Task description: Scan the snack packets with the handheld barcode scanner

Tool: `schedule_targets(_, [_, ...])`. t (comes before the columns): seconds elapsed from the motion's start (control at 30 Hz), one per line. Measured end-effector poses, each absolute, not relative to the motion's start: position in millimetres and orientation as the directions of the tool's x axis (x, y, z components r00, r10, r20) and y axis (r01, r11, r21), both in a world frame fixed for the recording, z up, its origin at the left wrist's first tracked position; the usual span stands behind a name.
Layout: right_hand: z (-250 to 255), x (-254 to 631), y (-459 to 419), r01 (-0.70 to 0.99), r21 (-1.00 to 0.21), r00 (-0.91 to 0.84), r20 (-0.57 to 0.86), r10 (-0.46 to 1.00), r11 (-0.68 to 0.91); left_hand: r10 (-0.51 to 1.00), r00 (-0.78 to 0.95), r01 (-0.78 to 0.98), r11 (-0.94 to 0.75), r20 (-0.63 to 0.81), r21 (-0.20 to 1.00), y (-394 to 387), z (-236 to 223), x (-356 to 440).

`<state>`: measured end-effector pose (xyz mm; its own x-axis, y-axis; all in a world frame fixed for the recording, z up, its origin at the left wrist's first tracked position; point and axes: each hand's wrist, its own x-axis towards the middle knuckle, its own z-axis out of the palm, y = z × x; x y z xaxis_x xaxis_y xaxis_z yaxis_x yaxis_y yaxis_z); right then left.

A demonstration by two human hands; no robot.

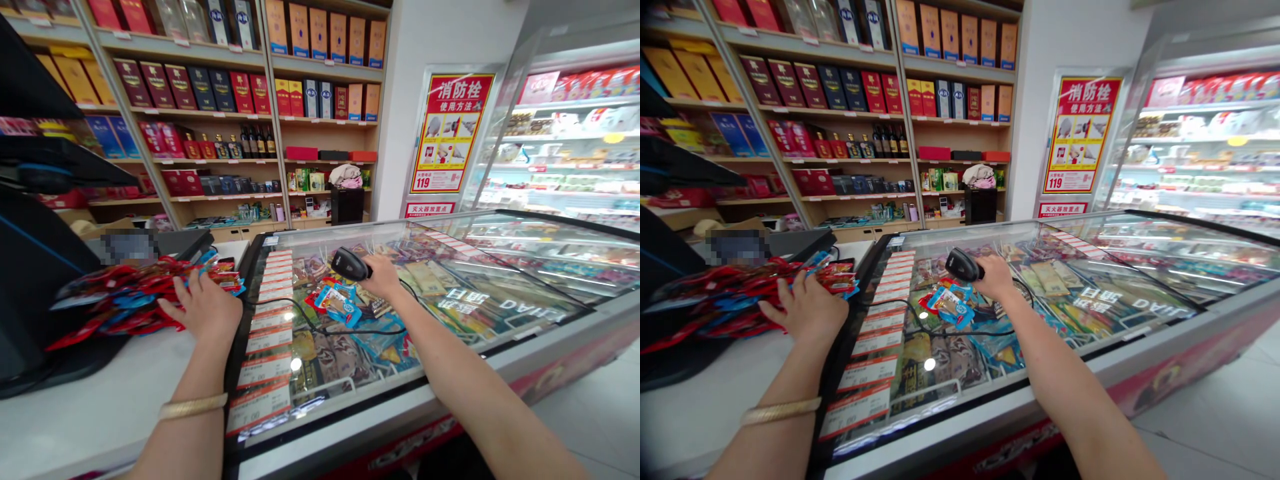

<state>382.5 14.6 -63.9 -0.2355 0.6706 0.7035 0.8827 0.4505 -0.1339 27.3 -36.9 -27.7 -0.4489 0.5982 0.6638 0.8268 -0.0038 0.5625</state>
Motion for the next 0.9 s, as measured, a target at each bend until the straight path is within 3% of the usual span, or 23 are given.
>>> schedule_targets(0.07, [-64.0,382.5,14.9,0.88,-0.128,-0.24,0.712,0.66,0.458,0.545,-0.45,0.832,-0.032,0.707,0.554,-41.5,-21.0,32.2])
schedule_targets(0.17, [-63.2,382.3,14.5,0.873,-0.128,-0.24,0.727,0.644,0.47,0.493,-0.477,0.743,-0.216,0.727,0.634,-41.7,-17.6,35.4])
schedule_targets(0.33, [-58.0,378.2,10.4,0.862,-0.151,-0.219,0.75,0.623,0.485,0.673,-0.531,0.272,-0.441,0.515,0.855,-37.2,-21.9,50.7])
schedule_targets(0.47, [-52.2,369.6,4.1,0.81,-0.167,-0.25,0.768,0.589,0.562,0.722,-0.505,0.066,-0.515,0.474,0.855,-38.8,-22.8,67.0])
schedule_targets(0.7, [-43.6,349.9,-11.5,0.686,-0.142,-0.372,0.775,0.512,0.714,0.765,-0.386,0.308,-0.419,0.515,0.854,-41.7,-26.9,73.1])
schedule_targets(0.9, [-42.1,342.3,-15.2,0.671,-0.135,-0.421,0.74,0.525,0.729,0.778,-0.343,0.327,-0.426,0.526,0.843,-38.3,-32.7,76.5])
